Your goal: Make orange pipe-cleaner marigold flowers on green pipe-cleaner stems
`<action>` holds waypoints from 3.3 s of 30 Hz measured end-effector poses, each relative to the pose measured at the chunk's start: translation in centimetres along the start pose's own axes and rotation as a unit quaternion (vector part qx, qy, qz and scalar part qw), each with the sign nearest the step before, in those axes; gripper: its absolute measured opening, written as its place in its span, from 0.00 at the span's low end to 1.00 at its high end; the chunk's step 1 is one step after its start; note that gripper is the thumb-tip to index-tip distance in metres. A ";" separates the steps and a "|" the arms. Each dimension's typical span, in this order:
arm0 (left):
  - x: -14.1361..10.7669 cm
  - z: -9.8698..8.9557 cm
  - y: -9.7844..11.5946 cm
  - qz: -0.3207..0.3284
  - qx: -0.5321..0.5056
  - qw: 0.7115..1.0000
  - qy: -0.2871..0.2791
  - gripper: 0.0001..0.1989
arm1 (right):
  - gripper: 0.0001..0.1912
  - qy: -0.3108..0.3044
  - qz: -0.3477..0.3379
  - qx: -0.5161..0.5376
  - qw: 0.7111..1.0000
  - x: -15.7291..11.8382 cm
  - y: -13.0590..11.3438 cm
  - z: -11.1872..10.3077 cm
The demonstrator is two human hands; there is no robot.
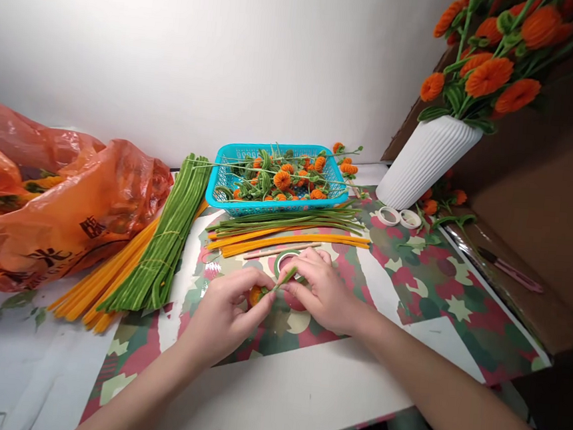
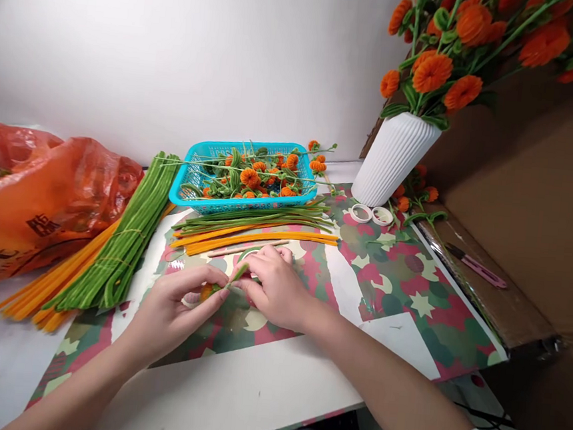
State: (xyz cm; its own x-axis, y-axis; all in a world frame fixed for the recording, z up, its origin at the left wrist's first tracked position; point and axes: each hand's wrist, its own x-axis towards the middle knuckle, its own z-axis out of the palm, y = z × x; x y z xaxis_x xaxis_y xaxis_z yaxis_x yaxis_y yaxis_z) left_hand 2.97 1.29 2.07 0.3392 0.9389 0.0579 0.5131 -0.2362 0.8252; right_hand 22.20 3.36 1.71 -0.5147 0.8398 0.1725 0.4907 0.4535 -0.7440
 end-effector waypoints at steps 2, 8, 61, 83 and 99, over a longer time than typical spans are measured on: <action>0.0 -0.1 -0.1 -0.035 -0.062 0.997 -0.018 0.07 | 0.04 -0.021 -0.024 0.004 0.999 0.0 0.3 -0.3; 0.4 -0.1 -0.6 -0.249 -0.397 0.865 -0.182 0.09 | 0.04 -0.025 -0.116 0.042 0.992 -0.1 1.3 -0.3; 0.8 -0.2 -2.0 -0.215 -0.373 0.871 -0.235 0.18 | 0.09 -0.015 -0.039 0.156 0.987 0.1 0.2 -0.5; 0.4 -0.5 -2.1 -0.124 -0.314 0.916 -0.215 0.14 | 0.05 -0.042 -0.094 0.070 0.992 0.0 0.5 -0.7; 0.7 -0.5 -0.6 -0.061 -0.166 0.981 -0.083 0.08 | 0.08 0.012 0.020 0.055 0.998 -0.1 -0.8 0.0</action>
State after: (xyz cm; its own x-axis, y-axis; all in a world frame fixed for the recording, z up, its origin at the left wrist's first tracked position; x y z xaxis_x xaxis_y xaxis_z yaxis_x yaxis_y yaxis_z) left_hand 2.54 2.22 1.90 0.4284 0.8953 -0.1223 0.2831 -0.0044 0.9591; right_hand 21.83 2.90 2.30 -0.4788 0.8640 0.1559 0.4299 0.3856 -0.8164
